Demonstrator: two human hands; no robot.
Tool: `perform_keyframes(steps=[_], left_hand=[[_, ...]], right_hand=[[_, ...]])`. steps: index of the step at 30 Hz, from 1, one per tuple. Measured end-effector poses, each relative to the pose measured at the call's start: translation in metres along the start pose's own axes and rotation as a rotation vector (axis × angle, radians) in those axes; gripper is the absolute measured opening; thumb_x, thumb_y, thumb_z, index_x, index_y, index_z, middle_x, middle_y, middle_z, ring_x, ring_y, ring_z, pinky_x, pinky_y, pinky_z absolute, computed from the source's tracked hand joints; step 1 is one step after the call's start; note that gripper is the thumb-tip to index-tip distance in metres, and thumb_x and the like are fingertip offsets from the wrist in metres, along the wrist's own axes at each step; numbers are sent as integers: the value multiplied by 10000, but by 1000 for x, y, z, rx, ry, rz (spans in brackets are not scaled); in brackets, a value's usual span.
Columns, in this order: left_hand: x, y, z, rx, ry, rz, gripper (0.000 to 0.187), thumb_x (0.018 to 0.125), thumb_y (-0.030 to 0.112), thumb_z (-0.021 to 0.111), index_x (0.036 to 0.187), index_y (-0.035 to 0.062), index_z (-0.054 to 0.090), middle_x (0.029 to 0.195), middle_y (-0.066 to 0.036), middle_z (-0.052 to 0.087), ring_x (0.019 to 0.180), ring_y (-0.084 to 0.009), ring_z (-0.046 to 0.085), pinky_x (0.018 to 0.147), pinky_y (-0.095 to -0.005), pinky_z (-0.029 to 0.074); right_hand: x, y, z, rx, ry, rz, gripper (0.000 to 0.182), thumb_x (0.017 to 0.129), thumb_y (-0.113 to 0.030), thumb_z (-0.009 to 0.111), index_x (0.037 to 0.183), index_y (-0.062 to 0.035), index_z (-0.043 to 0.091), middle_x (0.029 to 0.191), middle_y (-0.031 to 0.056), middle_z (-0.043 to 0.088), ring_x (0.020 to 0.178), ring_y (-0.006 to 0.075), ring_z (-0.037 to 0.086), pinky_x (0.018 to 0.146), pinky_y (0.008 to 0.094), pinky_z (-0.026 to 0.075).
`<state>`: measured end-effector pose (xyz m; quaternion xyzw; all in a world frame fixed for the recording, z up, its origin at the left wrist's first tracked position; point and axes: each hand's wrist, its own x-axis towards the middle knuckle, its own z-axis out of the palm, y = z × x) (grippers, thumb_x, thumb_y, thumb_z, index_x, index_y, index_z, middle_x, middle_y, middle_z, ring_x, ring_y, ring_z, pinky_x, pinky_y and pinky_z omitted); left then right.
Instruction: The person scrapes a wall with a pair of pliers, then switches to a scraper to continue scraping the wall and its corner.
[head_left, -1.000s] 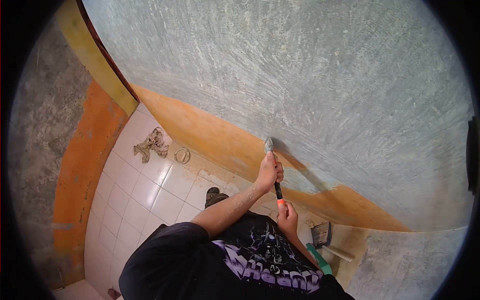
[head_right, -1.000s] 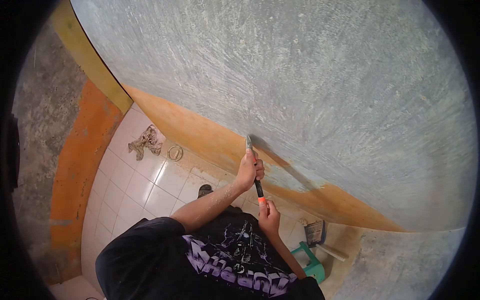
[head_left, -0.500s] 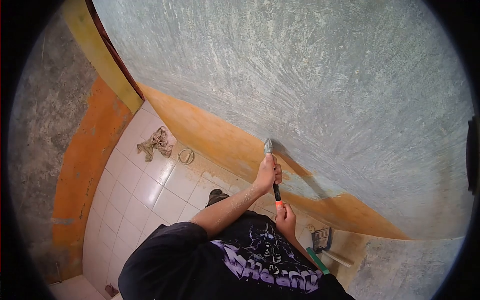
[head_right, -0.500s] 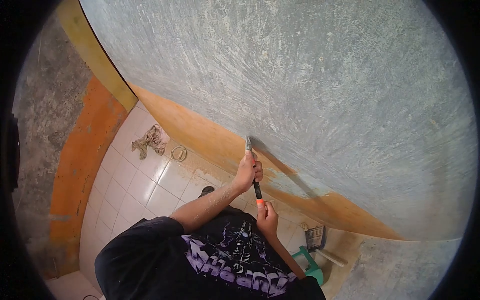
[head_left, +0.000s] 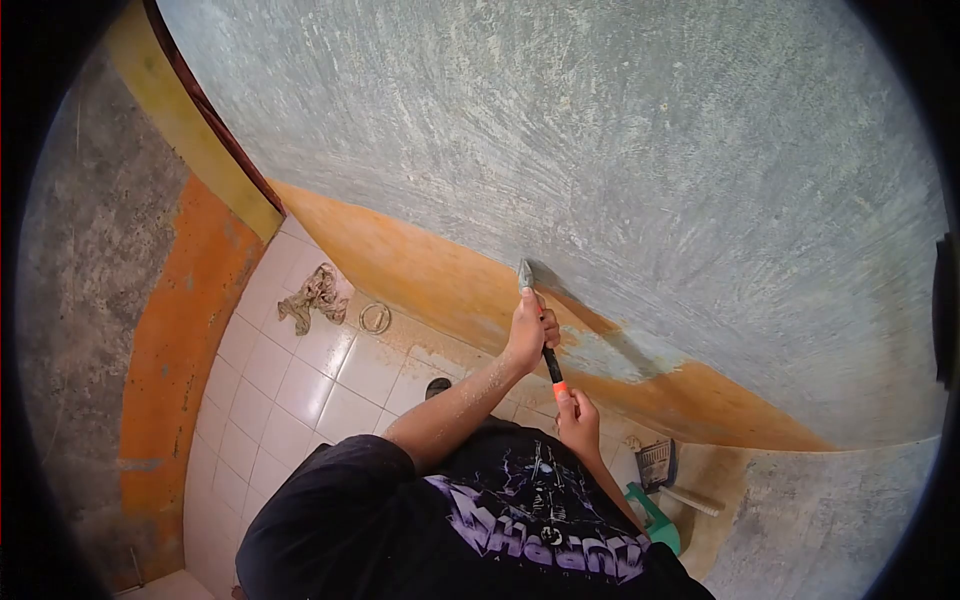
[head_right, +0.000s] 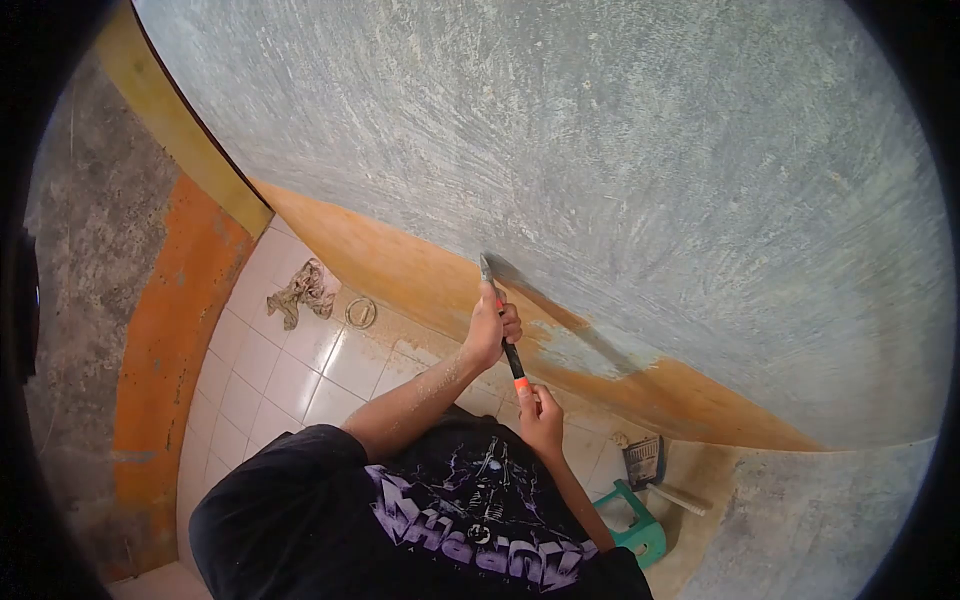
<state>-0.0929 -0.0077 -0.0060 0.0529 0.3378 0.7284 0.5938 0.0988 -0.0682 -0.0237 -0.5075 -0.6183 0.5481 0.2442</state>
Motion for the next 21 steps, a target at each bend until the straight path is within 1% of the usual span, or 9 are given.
perform_keyframes(steps=[2, 4, 7, 8, 10, 13, 16, 21], left_hand=[[-4, -5, 5, -9, -28, -3, 472, 999, 623, 284, 884, 169, 343, 599, 34, 255, 465, -82, 243, 457, -263, 259], [-3, -8, 8, -16, -13, -15, 475, 996, 627, 284, 887, 169, 342, 603, 33, 257, 466, -81, 245, 460, -262, 261], [-3, -13, 7, -20, -29, -7, 478, 996, 629, 281, 888, 167, 338, 607, 32, 259, 465, -81, 245, 456, -262, 257], [-2, -12, 5, -17, -41, 4, 479, 996, 629, 280, 887, 166, 336, 608, 32, 260, 464, -81, 245, 453, -262, 255], [1, -5, 2, -30, 9, 12, 473, 998, 625, 274, 880, 170, 333, 602, 34, 258, 461, -81, 245, 445, -262, 248], [3, -1, -3, -39, 20, -9, 469, 998, 625, 271, 867, 179, 330, 590, 36, 253, 453, -80, 242, 435, -260, 242], [3, 5, -7, -34, -10, -7, 466, 997, 626, 271, 854, 186, 327, 578, 36, 244, 445, -80, 237, 428, -260, 238], [5, 8, -10, -19, -18, 9, 456, 1005, 608, 275, 843, 184, 321, 572, 38, 249, 432, -77, 238, 407, -264, 232]], right_hand=[[-3, -1, -4, -19, 3, -3, 294, 995, -304, 566, 960, -14, 586, 619, -39, 452, 525, 47, 442, 477, 225, 337], [-7, -6, -10, -43, 9, -11, 293, 996, -308, 564, 953, -18, 583, 621, -35, 462, 526, 47, 445, 481, 227, 340], [-5, -5, -10, -70, 10, -9, 298, 996, -310, 562, 911, -24, 573, 622, -24, 473, 525, 53, 448, 483, 238, 347], [-2, -3, -10, -102, 8, -43, 302, 997, -309, 560, 896, -24, 567, 615, -22, 470, 522, 57, 449, 483, 242, 348], [4, 2, -7, -163, 11, -109, 312, 998, -306, 556, 864, -25, 557, 601, -16, 464, 517, 63, 450, 483, 249, 350], [9, 2, 3, -188, 33, -113, 305, 980, -305, 572, 940, -6, 617, 574, 26, 469, 515, 105, 441, 495, 294, 349], [8, 2, 8, -183, 14, -93, 294, 977, -294, 576, 932, -5, 613, 573, 31, 459, 516, 110, 434, 495, 298, 342], [11, 7, 15, -175, 31, -141, 278, 975, -281, 580, 922, -10, 611, 565, 26, 447, 506, 106, 416, 486, 301, 333]])
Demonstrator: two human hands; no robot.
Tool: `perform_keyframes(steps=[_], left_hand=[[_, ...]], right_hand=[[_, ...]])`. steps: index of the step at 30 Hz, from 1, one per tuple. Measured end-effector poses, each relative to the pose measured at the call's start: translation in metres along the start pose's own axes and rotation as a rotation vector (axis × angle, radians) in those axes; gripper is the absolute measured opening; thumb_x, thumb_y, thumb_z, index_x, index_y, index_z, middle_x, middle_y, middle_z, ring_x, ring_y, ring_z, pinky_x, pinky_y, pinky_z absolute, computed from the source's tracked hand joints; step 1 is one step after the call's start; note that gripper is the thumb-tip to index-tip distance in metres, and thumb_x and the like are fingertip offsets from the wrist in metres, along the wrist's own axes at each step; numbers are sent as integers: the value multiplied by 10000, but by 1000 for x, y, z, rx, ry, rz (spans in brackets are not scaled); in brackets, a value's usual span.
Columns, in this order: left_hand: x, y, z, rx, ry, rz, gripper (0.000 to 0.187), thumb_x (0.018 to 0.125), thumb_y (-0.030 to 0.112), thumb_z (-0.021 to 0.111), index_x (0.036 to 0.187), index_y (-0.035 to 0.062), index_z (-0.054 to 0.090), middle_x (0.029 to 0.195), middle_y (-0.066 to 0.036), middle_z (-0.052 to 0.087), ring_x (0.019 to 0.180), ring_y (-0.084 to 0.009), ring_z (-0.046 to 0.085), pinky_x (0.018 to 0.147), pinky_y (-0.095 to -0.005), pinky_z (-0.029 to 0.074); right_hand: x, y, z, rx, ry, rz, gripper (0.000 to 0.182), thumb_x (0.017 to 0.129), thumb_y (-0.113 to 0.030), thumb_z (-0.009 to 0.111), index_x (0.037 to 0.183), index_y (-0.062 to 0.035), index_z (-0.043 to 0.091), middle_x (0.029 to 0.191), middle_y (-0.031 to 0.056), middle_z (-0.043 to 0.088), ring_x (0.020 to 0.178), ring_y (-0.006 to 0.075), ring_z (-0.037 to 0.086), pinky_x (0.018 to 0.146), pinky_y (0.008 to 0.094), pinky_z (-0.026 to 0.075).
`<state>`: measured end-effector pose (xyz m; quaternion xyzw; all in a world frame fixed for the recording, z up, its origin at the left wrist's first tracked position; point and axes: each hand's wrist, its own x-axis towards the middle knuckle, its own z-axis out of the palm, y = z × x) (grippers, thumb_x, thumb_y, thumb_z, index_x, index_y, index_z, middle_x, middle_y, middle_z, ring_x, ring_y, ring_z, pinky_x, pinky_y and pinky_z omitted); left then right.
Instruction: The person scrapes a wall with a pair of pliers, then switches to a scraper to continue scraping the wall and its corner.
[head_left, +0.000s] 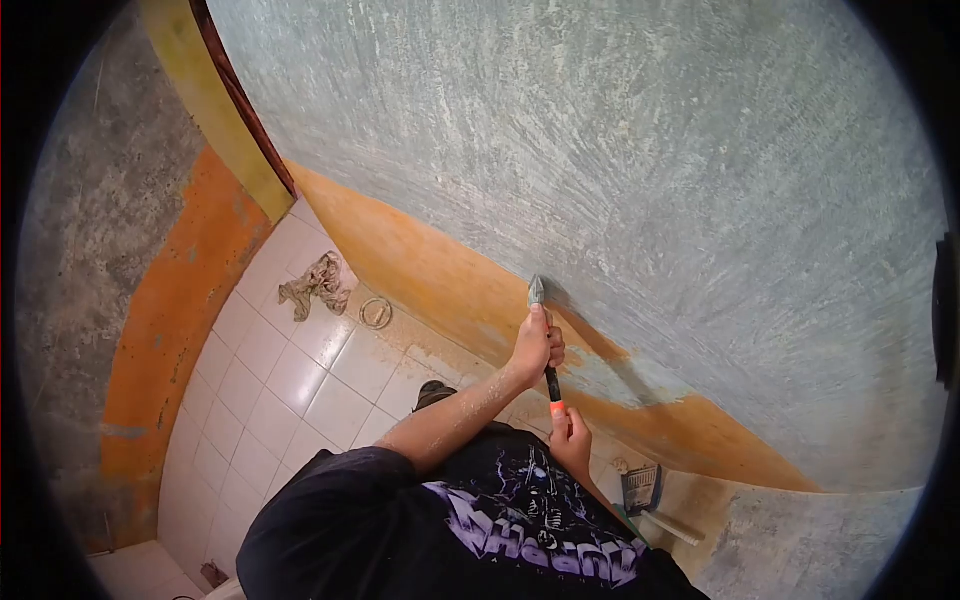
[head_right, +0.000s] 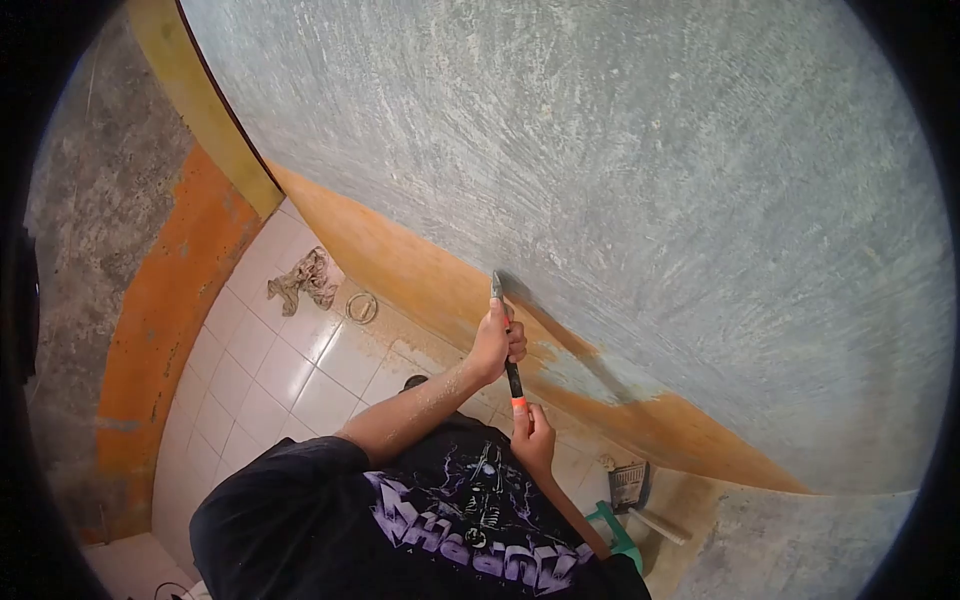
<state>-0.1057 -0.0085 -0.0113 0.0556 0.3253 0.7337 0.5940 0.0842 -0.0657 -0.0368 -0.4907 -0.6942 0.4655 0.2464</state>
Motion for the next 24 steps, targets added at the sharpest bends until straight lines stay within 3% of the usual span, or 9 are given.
perform_keyframes(steps=[7, 11, 13, 16, 17, 20, 21, 24], left_hand=[[4, 9, -7, 7, 20, -3, 478, 994, 632, 272, 834, 184, 315, 570, 40, 228, 436, -81, 227, 415, -270, 221], [10, 31, -11, -14, 193, 27, 481, 995, 633, 268, 829, 184, 309, 573, 49, 220, 438, -81, 214, 418, -272, 215], [26, 63, -43, -61, 169, 107, 482, 998, 630, 259, 825, 184, 314, 574, 54, 217, 443, -81, 205, 424, -269, 219], [30, 102, -70, -75, 144, 168, 479, 1005, 618, 247, 817, 186, 334, 580, 62, 210, 463, -78, 205, 445, -260, 229], [28, 106, -72, -81, 136, 174, 479, 1005, 618, 250, 817, 186, 339, 582, 63, 209, 465, -78, 208, 448, -259, 231], [25, 111, -67, -115, 140, 161, 474, 1001, 621, 263, 837, 185, 349, 588, 58, 216, 471, -80, 222, 456, -256, 239], [25, 110, -65, -114, 137, 154, 474, 999, 623, 265, 843, 184, 351, 588, 56, 218, 471, -80, 223, 457, -256, 240], [25, 103, -59, -88, 124, 150, 475, 994, 631, 271, 858, 183, 352, 592, 50, 229, 469, -81, 227, 458, -259, 246]], right_hand=[[6, -3, 6, -10, -9, 22, 266, 971, -276, 585, 929, -16, 622, 548, 29, 458, 488, 92, 422, 476, 291, 332], [24, -27, 17, -40, -33, -30, 299, 966, -303, 588, 949, -7, 623, 578, 71, 512, 506, 139, 486, 493, 317, 374], [48, -61, 41, -20, -67, -41, 323, 962, -325, 589, 962, -3, 620, 595, 95, 535, 519, 171, 514, 507, 336, 397], [67, -89, 66, -75, -190, -21, 310, 976, -302, 583, 942, 5, 582, 571, 17, 484, 506, 85, 452, 476, 291, 357], [71, -84, 71, -82, -216, -64, 304, 980, -308, 575, 959, -4, 577, 563, 3, 485, 501, 78, 455, 469, 284, 349], [77, -77, 67, -55, -270, 11, 352, 960, -361, 588, 956, -9, 604, 588, 69, 517, 534, 153, 501, 518, 346, 399], [78, -74, 66, -27, -295, 18, 329, 968, -344, 585, 953, -15, 599, 577, 22, 497, 520, 107, 471, 497, 311, 380], [71, -77, 59, 120, -333, 110, 291, 973, -309, 587, 966, -19, 601, 581, -8, 501, 505, 76, 450, 481, 272, 360]])
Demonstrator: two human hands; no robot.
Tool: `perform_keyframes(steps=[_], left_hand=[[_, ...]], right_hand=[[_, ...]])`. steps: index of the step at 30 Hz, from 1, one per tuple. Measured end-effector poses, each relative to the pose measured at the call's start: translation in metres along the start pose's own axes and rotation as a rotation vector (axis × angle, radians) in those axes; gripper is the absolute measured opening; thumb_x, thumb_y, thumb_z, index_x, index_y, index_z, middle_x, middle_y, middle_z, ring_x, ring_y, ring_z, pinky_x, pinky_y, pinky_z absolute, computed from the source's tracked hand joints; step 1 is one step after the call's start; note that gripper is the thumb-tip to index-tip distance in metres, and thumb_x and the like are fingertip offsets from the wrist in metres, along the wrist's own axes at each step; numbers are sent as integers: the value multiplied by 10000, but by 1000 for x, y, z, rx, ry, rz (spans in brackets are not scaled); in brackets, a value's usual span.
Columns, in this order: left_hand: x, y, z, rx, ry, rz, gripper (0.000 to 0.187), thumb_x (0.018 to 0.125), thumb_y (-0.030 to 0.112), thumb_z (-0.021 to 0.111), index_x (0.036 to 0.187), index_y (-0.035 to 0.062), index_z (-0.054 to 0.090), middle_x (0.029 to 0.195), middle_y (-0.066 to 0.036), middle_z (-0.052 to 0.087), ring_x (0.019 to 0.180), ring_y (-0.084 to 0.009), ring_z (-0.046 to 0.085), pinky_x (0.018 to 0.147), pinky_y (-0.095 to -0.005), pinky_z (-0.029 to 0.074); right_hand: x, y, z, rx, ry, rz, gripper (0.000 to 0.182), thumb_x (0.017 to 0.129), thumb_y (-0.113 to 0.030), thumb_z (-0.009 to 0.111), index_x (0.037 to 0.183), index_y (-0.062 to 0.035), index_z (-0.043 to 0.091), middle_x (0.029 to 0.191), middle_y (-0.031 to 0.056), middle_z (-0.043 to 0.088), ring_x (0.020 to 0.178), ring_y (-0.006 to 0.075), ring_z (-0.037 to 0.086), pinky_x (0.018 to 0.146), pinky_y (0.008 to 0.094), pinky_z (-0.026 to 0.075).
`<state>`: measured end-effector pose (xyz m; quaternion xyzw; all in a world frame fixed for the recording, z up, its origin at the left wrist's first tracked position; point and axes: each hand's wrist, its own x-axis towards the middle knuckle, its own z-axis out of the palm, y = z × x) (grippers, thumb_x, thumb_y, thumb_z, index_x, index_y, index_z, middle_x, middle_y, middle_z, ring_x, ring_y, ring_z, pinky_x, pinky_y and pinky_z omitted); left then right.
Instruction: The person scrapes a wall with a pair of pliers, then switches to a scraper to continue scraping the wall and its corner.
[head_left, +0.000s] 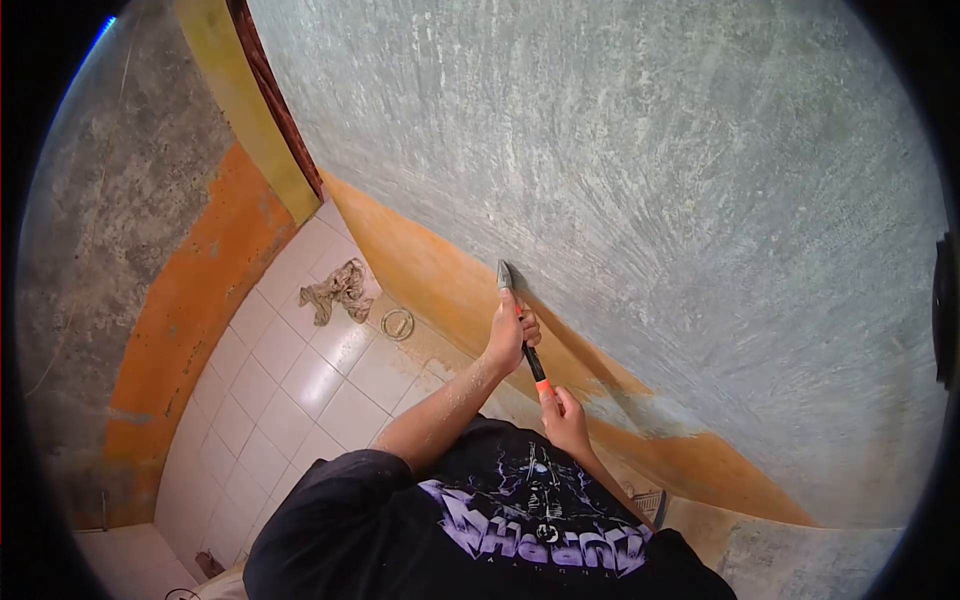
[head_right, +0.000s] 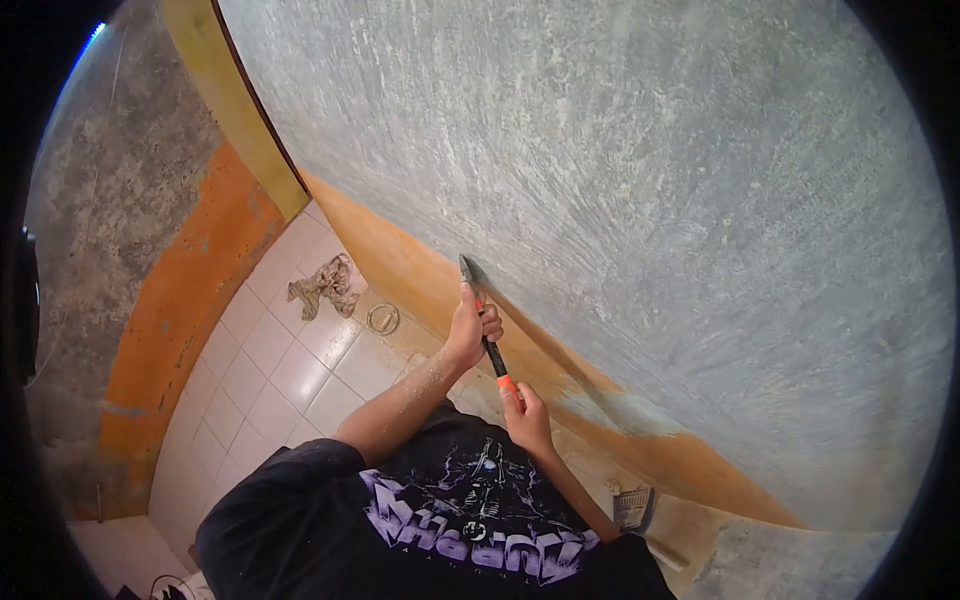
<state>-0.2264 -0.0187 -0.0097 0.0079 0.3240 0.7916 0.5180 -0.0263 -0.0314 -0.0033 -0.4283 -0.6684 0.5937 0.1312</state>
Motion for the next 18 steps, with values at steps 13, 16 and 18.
perform_keyframes(steps=[13, 16, 18], left_hand=[[-60, -114, 57, 122, -227, -224, 463, 1004, 604, 306, 898, 155, 350, 670, -10, 337, 563, -132, 370, 557, -310, 390], [-69, -143, 68, 209, -302, -245, 414, 1026, 541, 325, 916, 143, 348, 719, -37, 377, 627, -160, 421, 636, -347, 442], [-73, -156, 72, 192, -350, -293, 369, 1036, 490, 351, 920, 139, 342, 744, -47, 401, 657, -174, 453, 676, -371, 470]], right_hand=[[-99, 59, -93, 368, -81, 257, 272, 1030, -317, 484, 1156, -77, 477, 586, -11, 462, 421, 79, 403, 405, 230, 323], [-120, 75, -121, 424, -69, 242, 251, 1034, -310, 475, 1137, -81, 474, 575, -13, 443, 405, 77, 385, 388, 236, 309], [-131, 82, -129, 400, -6, 246, 235, 1035, -322, 467, 1088, -94, 480, 558, -13, 422, 387, 73, 358, 366, 242, 287]])
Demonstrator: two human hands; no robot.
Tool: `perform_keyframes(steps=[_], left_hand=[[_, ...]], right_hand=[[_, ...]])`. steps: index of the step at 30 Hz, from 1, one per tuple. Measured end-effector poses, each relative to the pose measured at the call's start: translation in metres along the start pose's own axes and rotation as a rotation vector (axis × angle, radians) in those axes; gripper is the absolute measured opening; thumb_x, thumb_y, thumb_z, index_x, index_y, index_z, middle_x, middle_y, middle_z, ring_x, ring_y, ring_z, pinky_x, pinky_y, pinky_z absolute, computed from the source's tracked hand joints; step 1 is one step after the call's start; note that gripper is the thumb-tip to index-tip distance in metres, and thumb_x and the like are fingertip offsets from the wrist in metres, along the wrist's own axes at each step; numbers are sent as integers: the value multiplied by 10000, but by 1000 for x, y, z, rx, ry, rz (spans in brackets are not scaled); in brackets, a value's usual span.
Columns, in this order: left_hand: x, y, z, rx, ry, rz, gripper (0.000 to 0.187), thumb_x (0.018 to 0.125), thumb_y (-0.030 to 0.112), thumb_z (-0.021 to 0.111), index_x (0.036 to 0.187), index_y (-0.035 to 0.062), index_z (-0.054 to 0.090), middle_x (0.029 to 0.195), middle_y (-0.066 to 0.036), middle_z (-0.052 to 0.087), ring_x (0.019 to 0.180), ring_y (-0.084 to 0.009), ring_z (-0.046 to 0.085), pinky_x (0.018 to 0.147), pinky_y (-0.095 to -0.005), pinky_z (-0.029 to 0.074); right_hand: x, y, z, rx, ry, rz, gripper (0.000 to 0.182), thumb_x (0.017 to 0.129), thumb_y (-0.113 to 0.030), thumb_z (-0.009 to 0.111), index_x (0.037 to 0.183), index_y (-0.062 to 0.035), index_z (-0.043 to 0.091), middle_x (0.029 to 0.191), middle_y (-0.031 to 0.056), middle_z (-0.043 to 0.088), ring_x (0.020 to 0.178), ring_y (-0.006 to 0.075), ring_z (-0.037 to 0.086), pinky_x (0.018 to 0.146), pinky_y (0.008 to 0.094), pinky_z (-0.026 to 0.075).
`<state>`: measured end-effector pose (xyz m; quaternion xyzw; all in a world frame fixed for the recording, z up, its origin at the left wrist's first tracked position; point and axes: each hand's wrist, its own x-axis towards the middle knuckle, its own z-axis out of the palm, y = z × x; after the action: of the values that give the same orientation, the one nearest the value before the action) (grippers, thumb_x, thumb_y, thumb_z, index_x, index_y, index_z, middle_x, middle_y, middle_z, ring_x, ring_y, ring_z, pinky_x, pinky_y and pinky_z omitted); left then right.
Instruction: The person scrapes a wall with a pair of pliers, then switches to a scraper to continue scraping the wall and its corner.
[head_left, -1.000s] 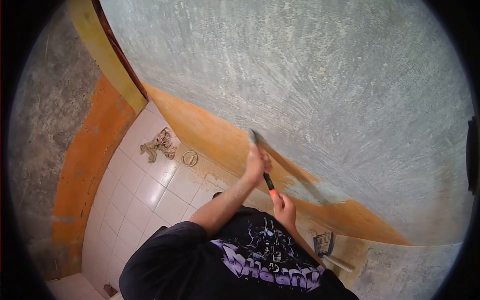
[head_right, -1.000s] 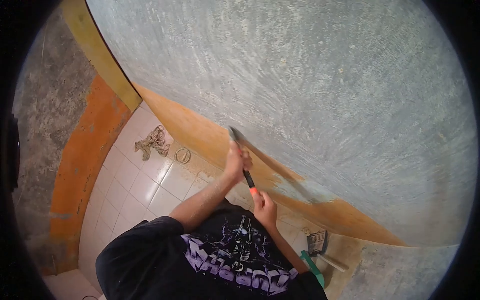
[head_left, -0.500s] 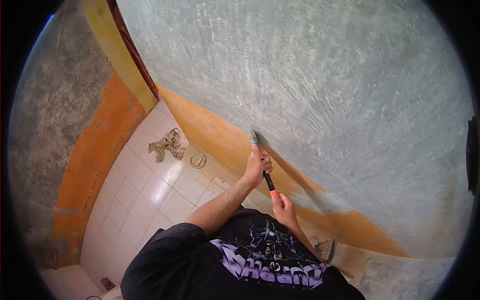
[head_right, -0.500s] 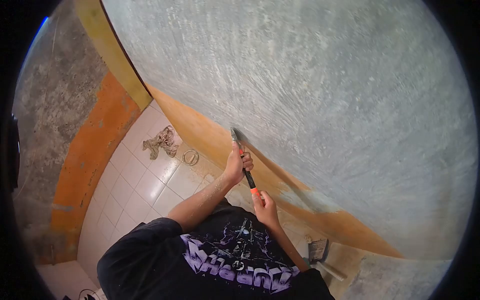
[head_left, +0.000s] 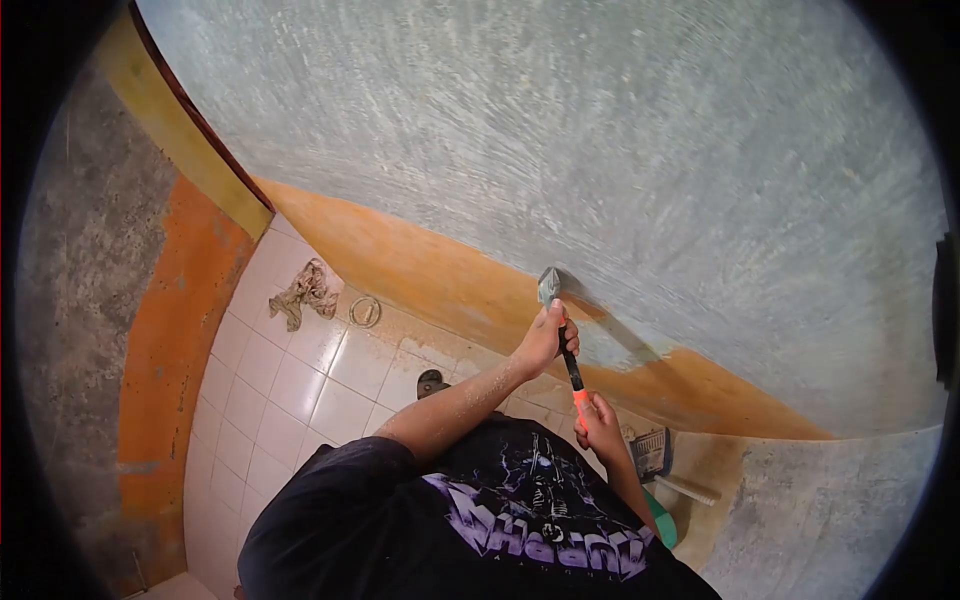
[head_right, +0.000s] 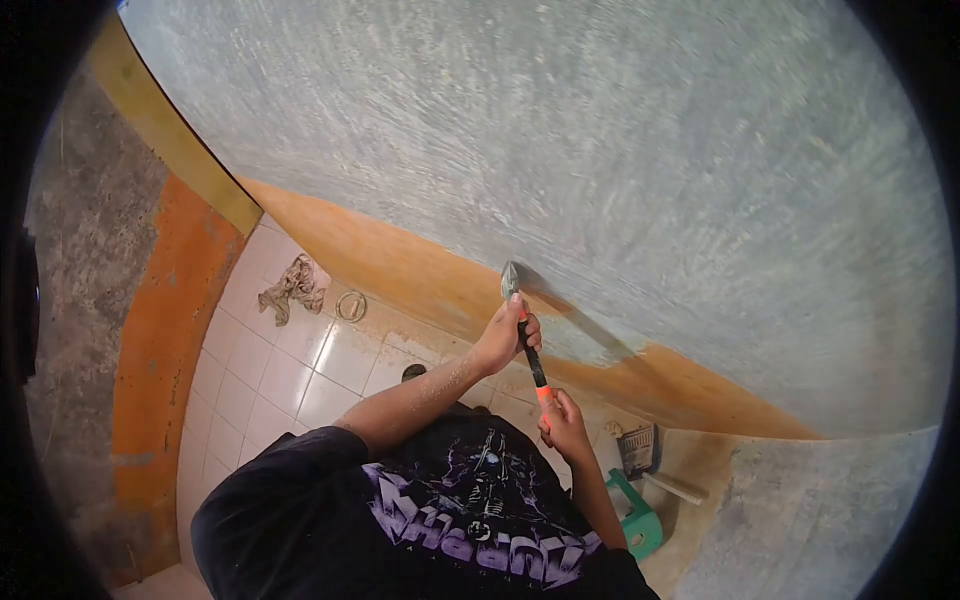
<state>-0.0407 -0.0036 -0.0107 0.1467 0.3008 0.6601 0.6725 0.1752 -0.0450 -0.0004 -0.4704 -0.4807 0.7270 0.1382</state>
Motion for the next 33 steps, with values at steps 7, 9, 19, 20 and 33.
perform_keyframes(steps=[7, 9, 19, 20, 33], left_hand=[[5, -21, 19, 47, -10, -29, 341, 1039, 458, 376, 922, 139, 341, 740, -37, 405, 648, -171, 462, 671, -374, 478], [6, -26, 20, 42, -10, -21, 337, 1040, 453, 375, 923, 139, 341, 738, -35, 405, 646, -170, 460, 667, -371, 477], [8, -28, 19, 46, 32, -7, 340, 1043, 438, 367, 906, 129, 332, 692, -37, 385, 605, -166, 440, 624, -361, 464], [8, -29, 19, 52, 40, -9, 342, 1042, 439, 368, 903, 129, 331, 682, -36, 381, 597, -165, 436, 616, -360, 462], [15, -18, 4, 4, 121, 121, 367, 1026, 477, 399, 883, 146, 331, 657, -16, 342, 561, -154, 395, 577, -348, 424]], right_hand=[[-8, 18, -19, -5, 112, -43, 256, 1028, -324, 492, 1088, -77, 516, 564, -24, 429, 417, 51, 370, 383, 230, 286], [-7, 21, -23, -28, 133, -63, 256, 1025, -321, 502, 1077, -71, 527, 568, -28, 433, 430, 46, 375, 392, 227, 287], [6, 39, -25, -144, 198, -199, 267, 1007, -310, 537, 1015, -45, 568, 603, -33, 465, 499, 49, 428, 458, 225, 324], [6, 41, -25, -155, 211, -211, 270, 1005, -310, 540, 1012, -41, 573, 606, -33, 466, 510, 51, 436, 467, 227, 331], [18, 9, -13, -465, 255, -337, 281, 993, -297, 556, 961, -21, 595, 592, -29, 456, 533, 65, 415, 495, 266, 336]])
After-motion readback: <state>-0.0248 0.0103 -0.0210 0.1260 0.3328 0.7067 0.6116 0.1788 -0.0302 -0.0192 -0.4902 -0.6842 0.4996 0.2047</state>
